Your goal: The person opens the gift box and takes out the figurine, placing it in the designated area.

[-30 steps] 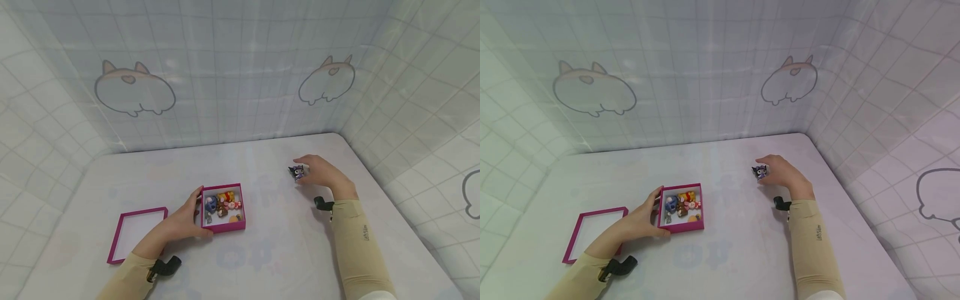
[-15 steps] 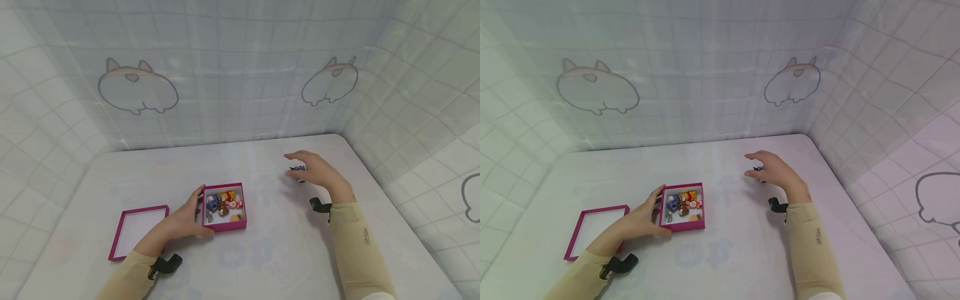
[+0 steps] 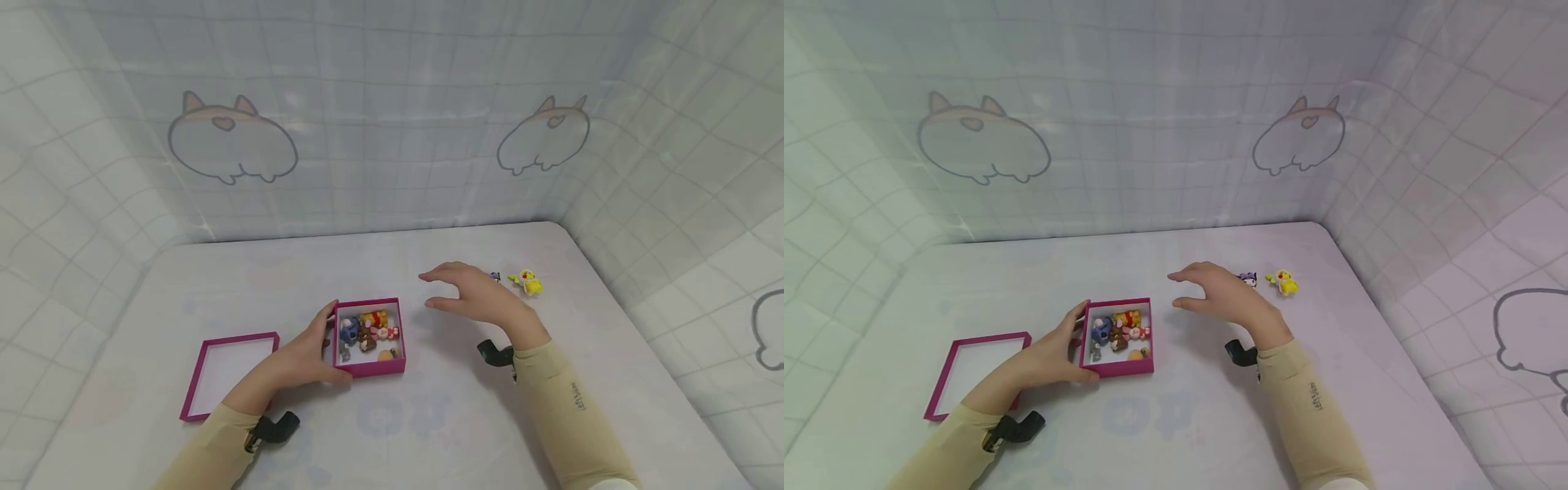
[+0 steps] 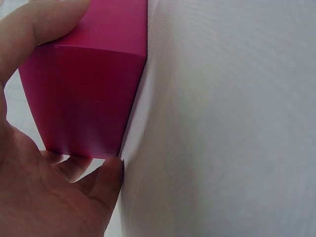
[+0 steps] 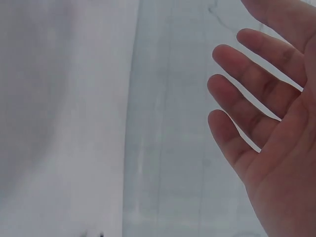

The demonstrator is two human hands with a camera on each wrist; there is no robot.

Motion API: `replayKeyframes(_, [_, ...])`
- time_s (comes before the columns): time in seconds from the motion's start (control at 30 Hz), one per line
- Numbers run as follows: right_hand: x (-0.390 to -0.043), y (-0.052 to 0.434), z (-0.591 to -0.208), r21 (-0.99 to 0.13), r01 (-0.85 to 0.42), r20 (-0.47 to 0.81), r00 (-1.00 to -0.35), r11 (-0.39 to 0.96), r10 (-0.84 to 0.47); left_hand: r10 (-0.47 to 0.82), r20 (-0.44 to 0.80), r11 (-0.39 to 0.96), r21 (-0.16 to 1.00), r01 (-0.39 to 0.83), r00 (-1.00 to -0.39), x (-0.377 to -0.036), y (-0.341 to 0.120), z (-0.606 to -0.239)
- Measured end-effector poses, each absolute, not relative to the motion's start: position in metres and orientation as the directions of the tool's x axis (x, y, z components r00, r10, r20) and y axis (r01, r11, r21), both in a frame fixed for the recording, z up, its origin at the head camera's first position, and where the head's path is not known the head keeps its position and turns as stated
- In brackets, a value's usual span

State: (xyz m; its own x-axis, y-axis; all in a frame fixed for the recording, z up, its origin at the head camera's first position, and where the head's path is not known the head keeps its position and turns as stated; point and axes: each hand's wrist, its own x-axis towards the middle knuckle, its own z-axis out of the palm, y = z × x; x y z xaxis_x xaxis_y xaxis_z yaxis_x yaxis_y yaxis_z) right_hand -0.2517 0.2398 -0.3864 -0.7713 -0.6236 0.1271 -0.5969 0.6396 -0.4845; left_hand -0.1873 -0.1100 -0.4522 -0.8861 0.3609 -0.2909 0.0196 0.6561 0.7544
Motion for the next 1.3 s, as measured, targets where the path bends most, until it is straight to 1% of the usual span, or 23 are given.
replayKeyframes(0.23, [-0.246,0.208,-0.389,-0.440,-0.645,0.096,-0.726,0.626,-0.681,0.366,-0.289,0.650,0.759,0.021,-0.885,-0.186,-0.111,-0.453])
replayKeyframes(0.43, [-0.247,0.187,-0.390,-0.417,-0.703,0.125,-0.672,0.576,-0.730,0.362,-0.284,0.641,0.768,0.016,-0.888,-0.190,-0.108,-0.456])
replayKeyframes(0.63, [-0.249,0.166,-0.395,-0.380,-0.752,0.102,-0.613,0.539,-0.783,0.385,-0.267,0.620,0.784,0.033,-0.884,-0.194,-0.102,-0.458])
replayKeyframes(0.77, [-0.251,0.151,-0.399,-0.300,-0.803,0.089,-0.561,0.515,-0.823,0.391,-0.255,0.613,0.789,0.044,-0.884,-0.196,-0.101,-0.458])
replayKeyframes(0.9, [-0.251,0.142,-0.404,-0.231,-0.833,0.075,-0.530,0.502,-0.845,0.397,-0.256,0.612,0.789,0.047,-0.881,-0.197,-0.100,-0.458])
replayKeyframes(1.07, [-0.249,0.138,-0.409,-0.177,-0.861,0.045,-0.492,0.478,-0.869,0.403,-0.251,0.607,0.793,0.051,-0.880,-0.197,-0.101,-0.459])
replayKeyframes(1.1, [-0.248,0.137,-0.410,-0.149,-0.867,0.043,-0.485,0.475,-0.873,0.403,-0.250,0.605,0.794,0.052,-0.880,-0.196,-0.101,-0.460])
replayKeyframes(1.3, [-0.240,0.131,-0.410,-0.010,-0.869,0.002,-0.495,0.495,-0.869,0.401,-0.241,0.607,0.792,0.059,-0.884,-0.195,-0.102,-0.457])
